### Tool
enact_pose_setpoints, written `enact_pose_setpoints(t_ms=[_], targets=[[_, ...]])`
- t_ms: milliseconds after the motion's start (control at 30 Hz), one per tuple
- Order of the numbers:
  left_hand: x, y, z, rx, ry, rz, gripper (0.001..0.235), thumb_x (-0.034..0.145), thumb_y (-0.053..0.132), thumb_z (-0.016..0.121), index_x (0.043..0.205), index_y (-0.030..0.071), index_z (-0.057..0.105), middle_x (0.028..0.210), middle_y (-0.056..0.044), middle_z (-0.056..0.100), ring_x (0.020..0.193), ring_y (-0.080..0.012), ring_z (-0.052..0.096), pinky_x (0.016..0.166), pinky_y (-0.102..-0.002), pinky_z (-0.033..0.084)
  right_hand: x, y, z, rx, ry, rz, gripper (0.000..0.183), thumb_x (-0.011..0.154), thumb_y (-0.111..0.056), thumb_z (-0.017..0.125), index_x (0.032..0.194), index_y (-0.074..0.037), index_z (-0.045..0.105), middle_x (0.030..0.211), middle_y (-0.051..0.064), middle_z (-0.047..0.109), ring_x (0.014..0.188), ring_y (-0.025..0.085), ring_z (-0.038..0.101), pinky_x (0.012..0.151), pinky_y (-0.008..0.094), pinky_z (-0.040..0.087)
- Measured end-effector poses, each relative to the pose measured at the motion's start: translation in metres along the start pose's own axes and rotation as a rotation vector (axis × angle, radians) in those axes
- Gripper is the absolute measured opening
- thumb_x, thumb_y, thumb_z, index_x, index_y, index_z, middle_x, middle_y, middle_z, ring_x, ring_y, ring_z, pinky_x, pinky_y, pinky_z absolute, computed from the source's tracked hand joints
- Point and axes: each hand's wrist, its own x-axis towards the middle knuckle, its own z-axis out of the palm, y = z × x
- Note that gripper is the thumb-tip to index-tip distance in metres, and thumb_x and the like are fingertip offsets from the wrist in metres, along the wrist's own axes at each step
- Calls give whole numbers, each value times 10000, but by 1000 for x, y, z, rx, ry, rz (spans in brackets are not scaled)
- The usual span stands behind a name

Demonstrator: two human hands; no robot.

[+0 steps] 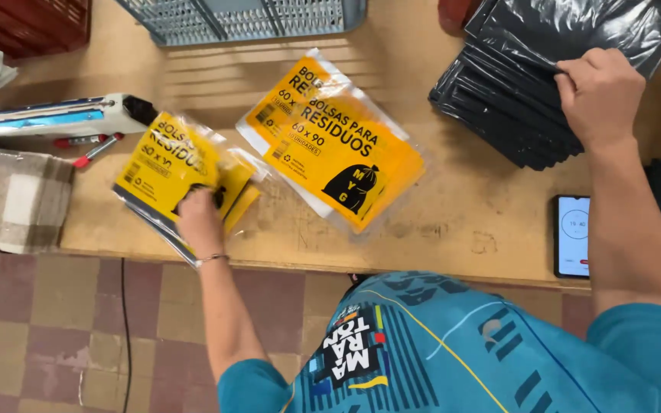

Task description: Inserting stacks of black plastic bags into yellow printed sleeves for retail packaging

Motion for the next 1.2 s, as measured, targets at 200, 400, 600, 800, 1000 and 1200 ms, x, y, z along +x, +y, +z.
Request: enact_pose_setpoints(t_ms=[200,400,600,800,1000,1200], targets=[[-20,92,3,-339,-44,42,409,817,302,742,1155,81,680,1054,-109,698,1000,-332,634,932,-443,479,-8,-87,-78,281,-130,-81,72,946,-98,772,986,-154,794,906,30,693,835,271,626,748,364,483],[-18,242,-38,-663,-426,305,220,884,247,720,1073,189,624,969,-5,599,1016,-239,603,788,-403,575,-145,-209,-39,596,-343,-100,99,810,-249,732,898,-210,707,818,7,622,857,227,640,754,390,497],[-7,309,-43,-614,-489,325,426,816,362,811,1114,155,587,1032,-43,547,1026,-249,552,653,-395,612,-176,-205,1,760,-462,-1,273,869,-422,723,1014,-191,710,1046,92,667,1068,341,627,853,492,506],[9,316,-23,-629,-733,257,348,874,340,782,1101,124,631,1045,-47,596,1059,-264,550,753,-455,627,-125,-151,16,309,-805,233,964,708,-607,806,1461,-68,539,1264,177,592,1206,398,587,915,532,537],[14,316,-41,-619,-818,182,454,832,418,810,1130,155,590,1131,-61,552,1111,-289,464,797,-509,556,-110,-152,-8,599,-1264,434,641,787,-506,803,1147,15,703,1163,261,759,1171,441,682,973,536,518],[18,319,-27,-673,-813,106,149,912,264,739,968,155,654,1017,-45,594,1069,-290,492,772,-475,554,-147,-132,-18,612,-1377,570,772,936,-420,647,1519,52,465,1414,345,602,1334,459,570,1083,571,455]])
